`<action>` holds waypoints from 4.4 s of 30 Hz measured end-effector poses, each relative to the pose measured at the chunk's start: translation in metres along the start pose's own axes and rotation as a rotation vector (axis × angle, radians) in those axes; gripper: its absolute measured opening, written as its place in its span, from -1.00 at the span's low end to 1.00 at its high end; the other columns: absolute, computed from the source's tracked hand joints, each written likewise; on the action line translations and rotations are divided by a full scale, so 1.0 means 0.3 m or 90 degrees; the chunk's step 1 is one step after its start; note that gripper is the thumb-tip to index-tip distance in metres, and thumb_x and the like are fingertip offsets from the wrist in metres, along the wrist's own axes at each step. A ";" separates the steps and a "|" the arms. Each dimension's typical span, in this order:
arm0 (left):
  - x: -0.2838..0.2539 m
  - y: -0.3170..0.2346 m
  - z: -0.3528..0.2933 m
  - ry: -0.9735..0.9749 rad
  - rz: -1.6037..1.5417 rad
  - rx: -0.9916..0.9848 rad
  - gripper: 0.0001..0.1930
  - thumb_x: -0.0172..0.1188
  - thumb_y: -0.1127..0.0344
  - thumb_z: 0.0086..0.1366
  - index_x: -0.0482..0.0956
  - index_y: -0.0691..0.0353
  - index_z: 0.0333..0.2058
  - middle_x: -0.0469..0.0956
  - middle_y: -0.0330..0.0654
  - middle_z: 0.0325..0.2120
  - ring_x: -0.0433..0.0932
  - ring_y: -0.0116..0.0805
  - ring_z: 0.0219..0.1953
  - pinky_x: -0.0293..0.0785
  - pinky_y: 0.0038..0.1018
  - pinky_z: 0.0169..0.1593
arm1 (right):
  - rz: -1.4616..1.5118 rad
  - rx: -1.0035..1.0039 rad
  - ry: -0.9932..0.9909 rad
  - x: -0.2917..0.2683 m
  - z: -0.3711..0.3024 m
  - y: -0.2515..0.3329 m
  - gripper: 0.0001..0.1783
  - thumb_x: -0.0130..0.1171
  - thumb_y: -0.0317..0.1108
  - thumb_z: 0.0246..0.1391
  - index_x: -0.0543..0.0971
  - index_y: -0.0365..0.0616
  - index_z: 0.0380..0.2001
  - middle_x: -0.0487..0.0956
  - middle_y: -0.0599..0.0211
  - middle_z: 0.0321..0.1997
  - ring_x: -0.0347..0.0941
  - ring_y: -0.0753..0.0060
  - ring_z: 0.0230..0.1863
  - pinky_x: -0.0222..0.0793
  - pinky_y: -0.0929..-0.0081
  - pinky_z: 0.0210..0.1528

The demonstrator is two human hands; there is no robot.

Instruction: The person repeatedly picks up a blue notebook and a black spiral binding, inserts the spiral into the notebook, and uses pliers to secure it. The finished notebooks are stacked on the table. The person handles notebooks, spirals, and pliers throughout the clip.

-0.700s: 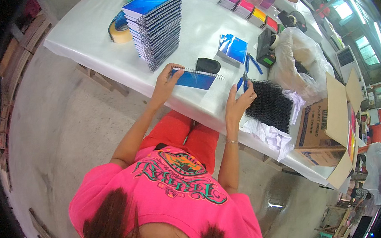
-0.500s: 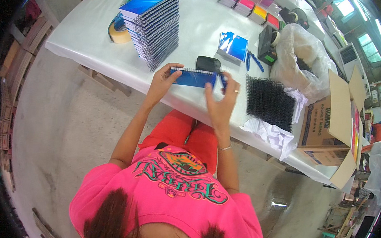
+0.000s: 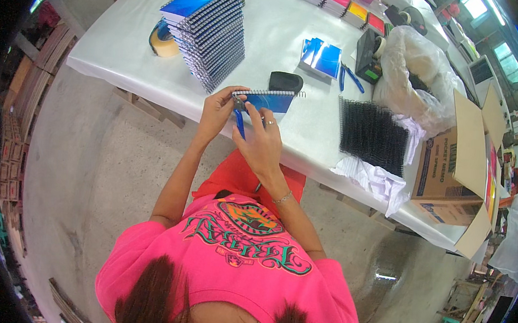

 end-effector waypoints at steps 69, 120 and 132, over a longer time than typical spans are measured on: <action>-0.587 -0.541 0.301 -0.476 0.111 0.276 -0.51 0.26 0.04 0.31 0.44 0.33 -0.01 0.38 -0.05 -0.04 0.37 -0.28 0.03 0.27 -0.34 0.16 | -0.157 0.214 -0.146 -0.224 0.426 -0.816 -0.48 0.29 -0.16 0.10 0.51 -0.30 0.03 0.54 -0.15 -0.06 0.42 -0.12 0.01 0.27 0.08 0.14; 0.263 -0.149 -0.006 -0.072 0.655 0.228 -0.33 0.41 -0.28 -0.04 0.48 0.17 -0.19 0.30 -0.18 -0.05 0.22 -0.10 0.17 -0.28 0.41 0.30 | -0.394 0.383 -0.177 -1.000 -0.257 -0.934 -0.64 0.43 -0.39 -0.09 0.58 -0.27 -0.21 0.54 0.22 -0.46 0.45 0.24 -0.39 0.40 0.30 -0.22; 0.263 -0.143 -0.003 -0.107 0.615 0.223 -0.32 0.45 -0.30 -0.11 0.46 0.18 -0.28 0.32 -0.19 -0.09 0.24 -0.08 0.14 -0.10 0.42 0.25 | -0.329 0.443 -0.222 -1.000 -0.276 -0.957 -0.80 0.26 -0.45 0.03 0.60 -0.24 -0.24 0.60 0.10 -0.30 0.54 0.05 -0.20 0.40 0.25 -0.07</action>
Point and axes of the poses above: each hand's wrist, its own z-axis towards the middle knuckle, its own x-axis out of the palm, y = z × x, the point moved 9 cm from there along z, towards the middle knuckle
